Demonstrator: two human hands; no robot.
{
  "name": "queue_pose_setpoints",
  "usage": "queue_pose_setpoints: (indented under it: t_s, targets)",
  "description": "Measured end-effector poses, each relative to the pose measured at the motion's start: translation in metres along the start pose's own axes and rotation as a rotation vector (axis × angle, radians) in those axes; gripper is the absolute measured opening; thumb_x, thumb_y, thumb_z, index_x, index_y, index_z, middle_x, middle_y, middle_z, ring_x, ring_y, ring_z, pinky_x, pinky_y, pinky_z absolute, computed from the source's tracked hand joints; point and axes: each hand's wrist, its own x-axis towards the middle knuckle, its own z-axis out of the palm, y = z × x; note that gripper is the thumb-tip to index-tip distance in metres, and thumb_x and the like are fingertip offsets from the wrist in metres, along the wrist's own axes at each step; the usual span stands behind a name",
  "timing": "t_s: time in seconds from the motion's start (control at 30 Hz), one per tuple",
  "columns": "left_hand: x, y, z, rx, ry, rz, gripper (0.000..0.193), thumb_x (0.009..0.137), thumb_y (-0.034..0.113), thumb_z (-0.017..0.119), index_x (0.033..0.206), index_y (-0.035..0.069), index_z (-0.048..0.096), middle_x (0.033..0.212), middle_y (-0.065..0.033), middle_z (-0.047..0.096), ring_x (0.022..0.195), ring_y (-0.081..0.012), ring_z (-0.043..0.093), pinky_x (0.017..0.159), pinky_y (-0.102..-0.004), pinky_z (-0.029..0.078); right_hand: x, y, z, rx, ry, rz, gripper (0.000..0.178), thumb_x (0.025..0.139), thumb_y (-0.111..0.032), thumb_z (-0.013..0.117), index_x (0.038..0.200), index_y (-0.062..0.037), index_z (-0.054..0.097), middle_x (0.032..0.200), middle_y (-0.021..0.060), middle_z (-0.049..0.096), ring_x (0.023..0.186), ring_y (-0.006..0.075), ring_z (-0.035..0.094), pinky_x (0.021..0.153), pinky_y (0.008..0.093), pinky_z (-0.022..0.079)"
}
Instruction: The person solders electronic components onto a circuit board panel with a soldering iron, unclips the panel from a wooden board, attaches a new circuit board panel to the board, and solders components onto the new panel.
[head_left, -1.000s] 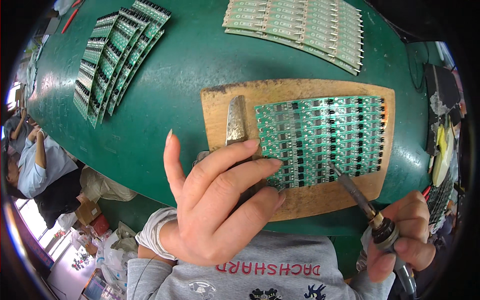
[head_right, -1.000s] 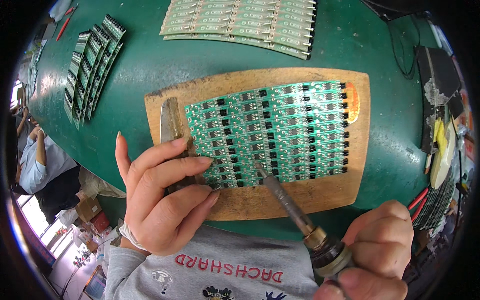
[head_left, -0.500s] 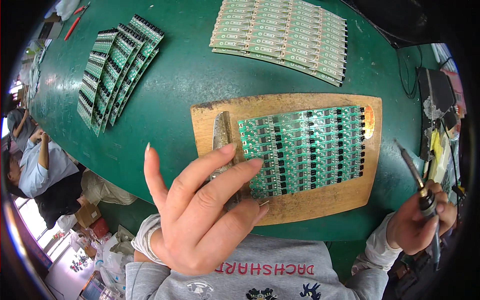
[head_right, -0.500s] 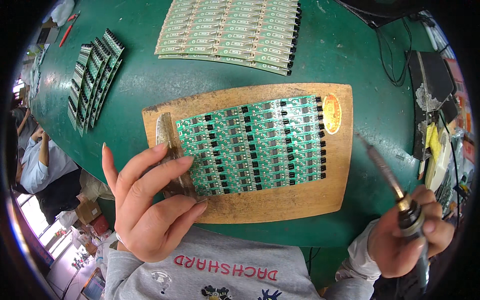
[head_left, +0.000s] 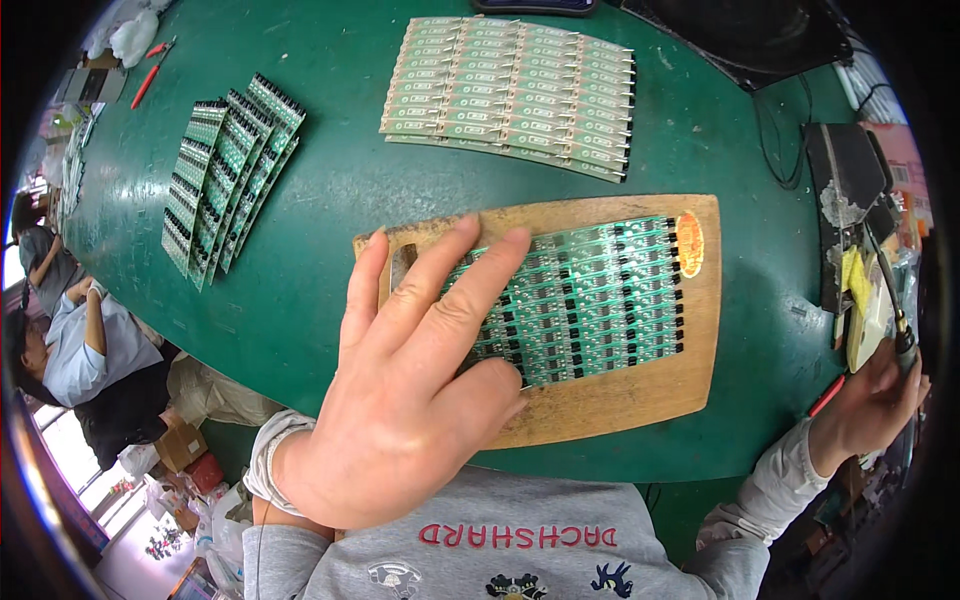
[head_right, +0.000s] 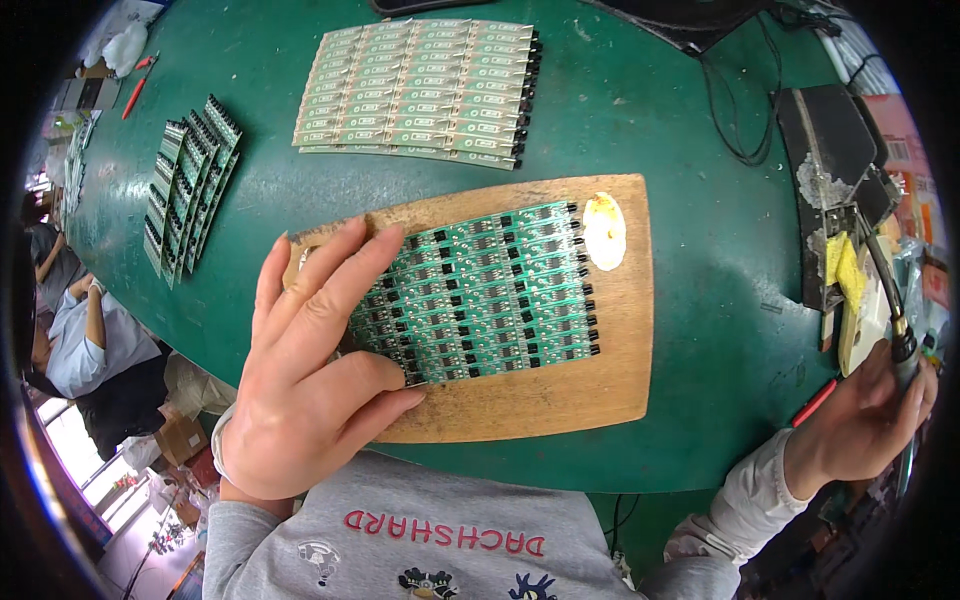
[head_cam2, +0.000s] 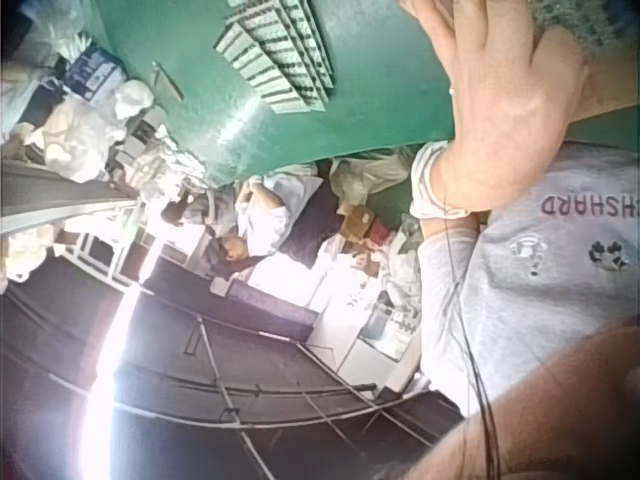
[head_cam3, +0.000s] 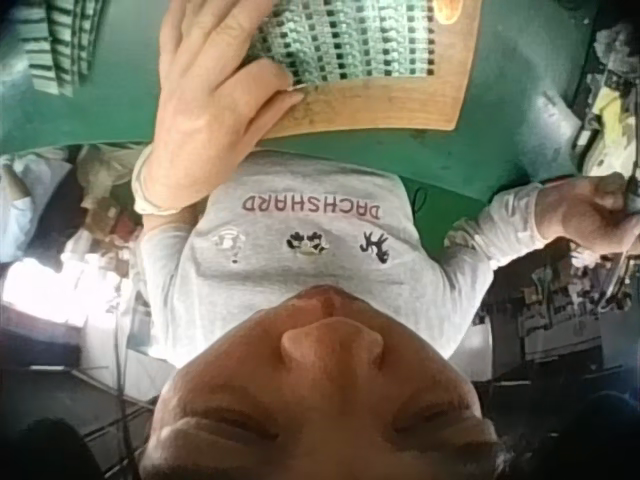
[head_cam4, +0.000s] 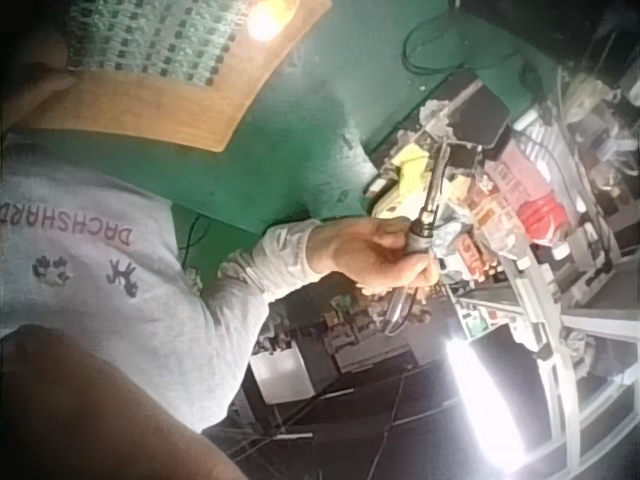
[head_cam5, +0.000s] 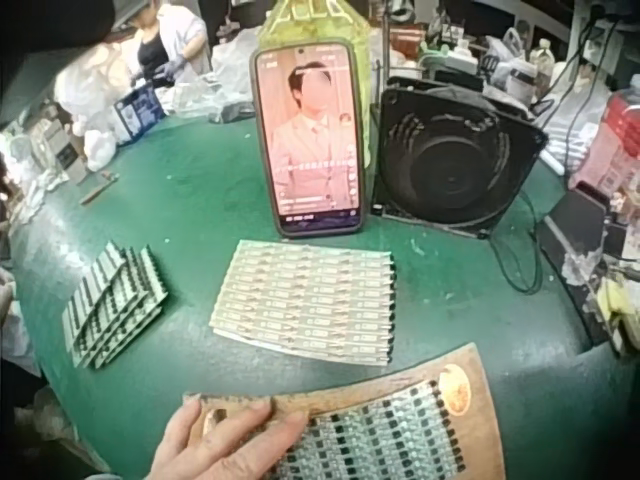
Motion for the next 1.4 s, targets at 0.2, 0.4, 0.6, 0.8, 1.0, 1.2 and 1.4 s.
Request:
queue_pose_setpoints:
  t_s: [0.2,0.4,0.6,0.8,1.0,1.2,1.4]
  targets:
    - [0.004,0.003,-0.003,0.017,-0.006,0.047,0.022,0.058,0.013,0.079,0.069,0.006,0.062,0.136,-0.0211,0.049,0.129,-0.0412,0.043,0.107,-0.0599,0.022,0.013,-0.002,-0.013,-0.02,0.155,-0.01,0.02,0.094,-0.013,0.047,0.095,0.0052,0.056,0.073,0.0046,0.045,0.062,0.0102,0.036,0.062,0.0258,0.031]
    - [-0.005,0.0,-0.003,-0.026,0.199,0.147,0.023,0.055,0.006,0.079,0.068,0.003,0.06,0.13,-0.0241,0.054,0.124,-0.0476,0.045,0.101,-0.0585,0.034,0.008,0.022,0.033,-0.145,0.25,-0.119,0.011,0.093,-0.012,0.053,0.091,-0.0016,0.055,0.076,0.0025,0.048,0.058,0.0063,0.036,0.052,0.0203,0.028]
    - [-0.039,-0.03,-0.011,-0.86,0.555,0.014,0.023,0.056,0.005,0.083,0.067,-0.001,0.064,0.132,-0.0306,0.051,0.127,-0.0469,0.044,0.105,-0.0524,0.034,0.005,0.015,0.042,-0.225,0.29,-0.188,0.008,0.091,-0.008,0.055,0.089,-0.0009,0.055,0.08,0.0032,0.051,0.059,0.0054,0.039,0.049,0.0194,0.03]
    - [-0.048,-0.049,-0.01,-2.028,0.365,0.015,0.072,0.078,0.027,0.072,0.133,-0.009,0.041,0.142,-0.0293,0.037,0.132,-0.0471,0.035,0.109,-0.0558,0.031,0.008,0.015,-0.001,-0.452,0.303,-0.316,0.011,0.095,-0.01,0.054,0.095,0.0006,0.058,0.074,0.0011,0.048,0.058,0.0057,0.036,0.054,0.0213,0.029]
    - [-0.059,-0.058,-0.004,-2.26,0.239,0.152,0.092,0.08,0.026,0.072,0.148,0.001,0.015,0.149,-0.0274,0.023,0.138,-0.0483,0.022,0.112,-0.0585,0.025,0.023,0.048,0.005,-0.557,0.289,-0.162,0.015,0.097,-0.019,0.053,0.097,-0.0051,0.059,0.066,-0.0055,0.037,0.058,0.0026,0.032,0.052,0.0198,0.022]
    - [-0.07,-0.063,-0.006,-2.314,0.221,0.225,0.095,0.079,0.027,0.074,0.149,0.004,0.015,0.15,-0.0273,0.021,0.137,-0.0495,0.022,0.111,-0.06,0.024,0.038,0.064,0.033,-0.556,0.198,-0.078,0.021,0.096,-0.026,0.055,0.105,-0.0076,0.059,0.069,-0.0057,0.041,0.058,0.0016,0.034,0.05,0.0186,0.023]
    - [-0.081,-0.063,-0.003,-2.35,0.233,0.285,0.096,0.079,0.028,0.074,0.149,0.003,0.014,0.15,-0.0272,0.022,0.137,-0.0494,0.022,0.111,-0.0599,0.025,0.027,0.061,0.064,-0.275,0.167,0.147,0.021,0.096,-0.023,0.056,0.113,-0.0091,0.056,0.077,-0.0042,0.05,0.061,0.0008,0.041,0.051,0.0149,0.029]
